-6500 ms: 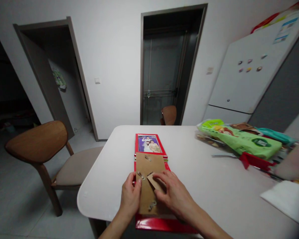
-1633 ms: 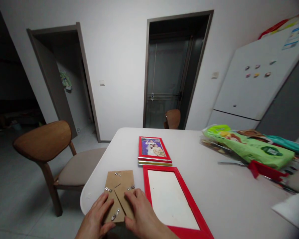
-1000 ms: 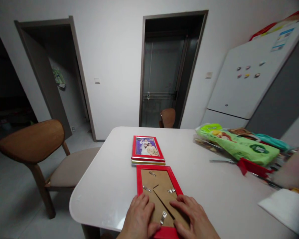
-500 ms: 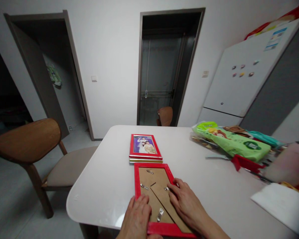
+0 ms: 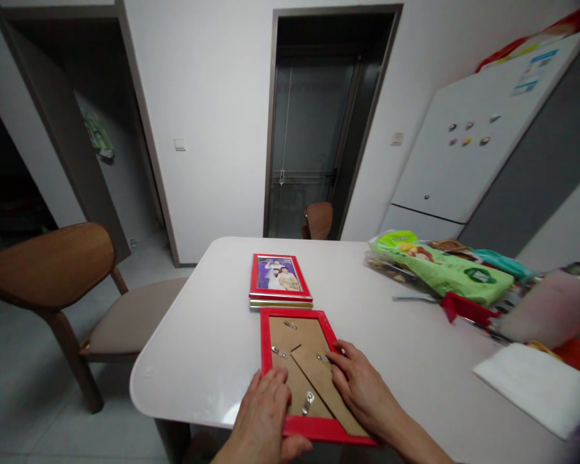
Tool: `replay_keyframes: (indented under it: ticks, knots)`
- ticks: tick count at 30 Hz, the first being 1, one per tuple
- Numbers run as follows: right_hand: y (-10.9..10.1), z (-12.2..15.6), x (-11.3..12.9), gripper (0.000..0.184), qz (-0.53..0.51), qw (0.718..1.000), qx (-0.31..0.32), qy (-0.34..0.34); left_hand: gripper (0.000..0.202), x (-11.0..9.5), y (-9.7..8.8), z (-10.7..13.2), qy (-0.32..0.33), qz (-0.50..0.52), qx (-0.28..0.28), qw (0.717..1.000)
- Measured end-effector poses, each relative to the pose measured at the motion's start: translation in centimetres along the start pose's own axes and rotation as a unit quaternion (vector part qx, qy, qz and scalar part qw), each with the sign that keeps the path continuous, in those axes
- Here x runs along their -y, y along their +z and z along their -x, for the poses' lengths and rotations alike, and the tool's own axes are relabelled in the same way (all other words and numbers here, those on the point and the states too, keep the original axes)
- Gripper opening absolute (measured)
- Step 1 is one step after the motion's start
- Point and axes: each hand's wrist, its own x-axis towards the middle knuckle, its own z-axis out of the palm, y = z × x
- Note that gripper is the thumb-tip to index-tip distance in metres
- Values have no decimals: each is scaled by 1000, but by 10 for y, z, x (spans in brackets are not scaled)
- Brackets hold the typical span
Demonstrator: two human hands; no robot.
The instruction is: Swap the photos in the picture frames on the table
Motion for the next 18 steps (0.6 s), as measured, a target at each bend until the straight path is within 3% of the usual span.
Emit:
replay_keyframes:
  ticks: [3,7,12,18]
  knots:
    - [-7,11,16,26,18,998,-2,-63,50,0,0,0,16,-12,-11,1000]
    - [-16,27,44,17,-3,980,87,-179,32,6,3,0,81,-51,-39,995]
    - [-14,34,41,23,45,978,53,-195,30,27,14,-10,160,-82,-110,978]
    - [-7,19,40,27,55,985,18,-160,31,36,18,-16,214,-98,-108,966]
